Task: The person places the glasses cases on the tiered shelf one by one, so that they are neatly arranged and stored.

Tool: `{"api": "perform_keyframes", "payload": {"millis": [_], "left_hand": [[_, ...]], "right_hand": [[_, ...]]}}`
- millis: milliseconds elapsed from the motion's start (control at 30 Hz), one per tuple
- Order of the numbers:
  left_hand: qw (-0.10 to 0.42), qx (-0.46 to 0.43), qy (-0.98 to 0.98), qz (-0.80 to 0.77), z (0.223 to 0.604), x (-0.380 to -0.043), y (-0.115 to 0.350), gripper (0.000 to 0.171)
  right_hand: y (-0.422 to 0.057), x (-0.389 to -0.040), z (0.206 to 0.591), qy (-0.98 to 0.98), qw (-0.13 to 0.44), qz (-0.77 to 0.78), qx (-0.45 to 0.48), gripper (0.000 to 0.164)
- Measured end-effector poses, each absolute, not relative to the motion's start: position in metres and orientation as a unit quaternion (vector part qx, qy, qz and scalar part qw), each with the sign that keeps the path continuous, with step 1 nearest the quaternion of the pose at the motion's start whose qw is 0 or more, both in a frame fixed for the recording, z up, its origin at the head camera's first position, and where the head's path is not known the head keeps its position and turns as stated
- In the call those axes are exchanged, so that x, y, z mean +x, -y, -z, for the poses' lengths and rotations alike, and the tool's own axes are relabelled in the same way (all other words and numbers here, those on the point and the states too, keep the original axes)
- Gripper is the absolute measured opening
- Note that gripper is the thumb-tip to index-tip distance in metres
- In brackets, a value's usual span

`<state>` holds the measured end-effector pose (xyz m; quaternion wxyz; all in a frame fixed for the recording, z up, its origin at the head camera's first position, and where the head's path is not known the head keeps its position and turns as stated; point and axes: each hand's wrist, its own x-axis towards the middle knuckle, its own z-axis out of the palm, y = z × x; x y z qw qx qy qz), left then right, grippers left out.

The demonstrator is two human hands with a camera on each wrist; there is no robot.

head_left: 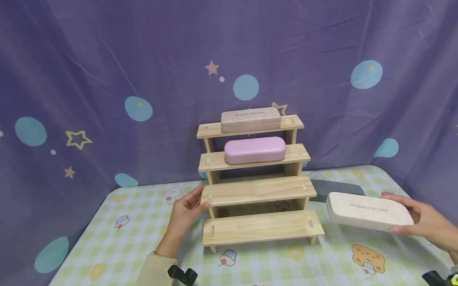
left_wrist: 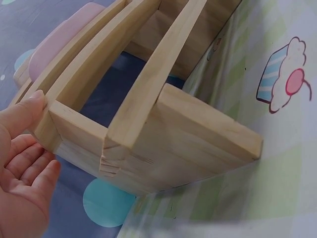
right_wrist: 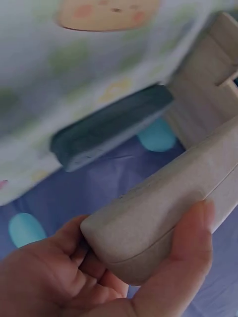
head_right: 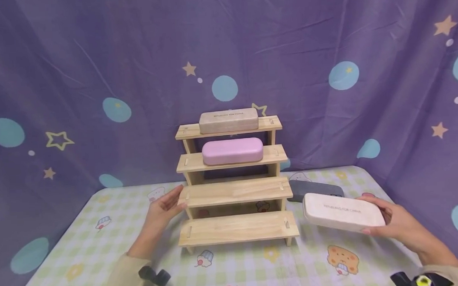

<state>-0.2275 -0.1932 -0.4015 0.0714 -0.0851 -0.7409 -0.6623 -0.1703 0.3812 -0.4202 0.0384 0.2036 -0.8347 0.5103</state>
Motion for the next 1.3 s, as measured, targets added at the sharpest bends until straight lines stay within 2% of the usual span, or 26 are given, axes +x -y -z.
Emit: {"api": "perform_keyframes", "payload": {"millis": [167, 567, 733, 1300], "left_hand": [[0.067, -0.087, 0.740, 0.663, 0.401, -0.227, 0.193, 0.056], [0.075, -0.090, 0.743, 0.659, 0.400, -0.227, 0.192, 0.056], [0.074, -0.089, 0.742, 0.660, 0.400, -0.227, 0.192, 0.055], [0.075, -0.084, 0.750, 0.652, 0.402, -0.227, 0.194, 0.055]], "right_hand": [[-0.372, -0.171, 0.402, 0.850, 0.028, -0.493, 0.184, 0.070], [-0.335, -0.177, 0.372, 0.822, 0.035, -0.537, 0.186, 0.069], [-0.320, -0.180, 0.366, 0.818, 0.052, -0.539, 0.194, 0.070], [-0.277, -0.189, 0.351, 0.811, 0.041, -0.542, 0.218, 0.067]]}}
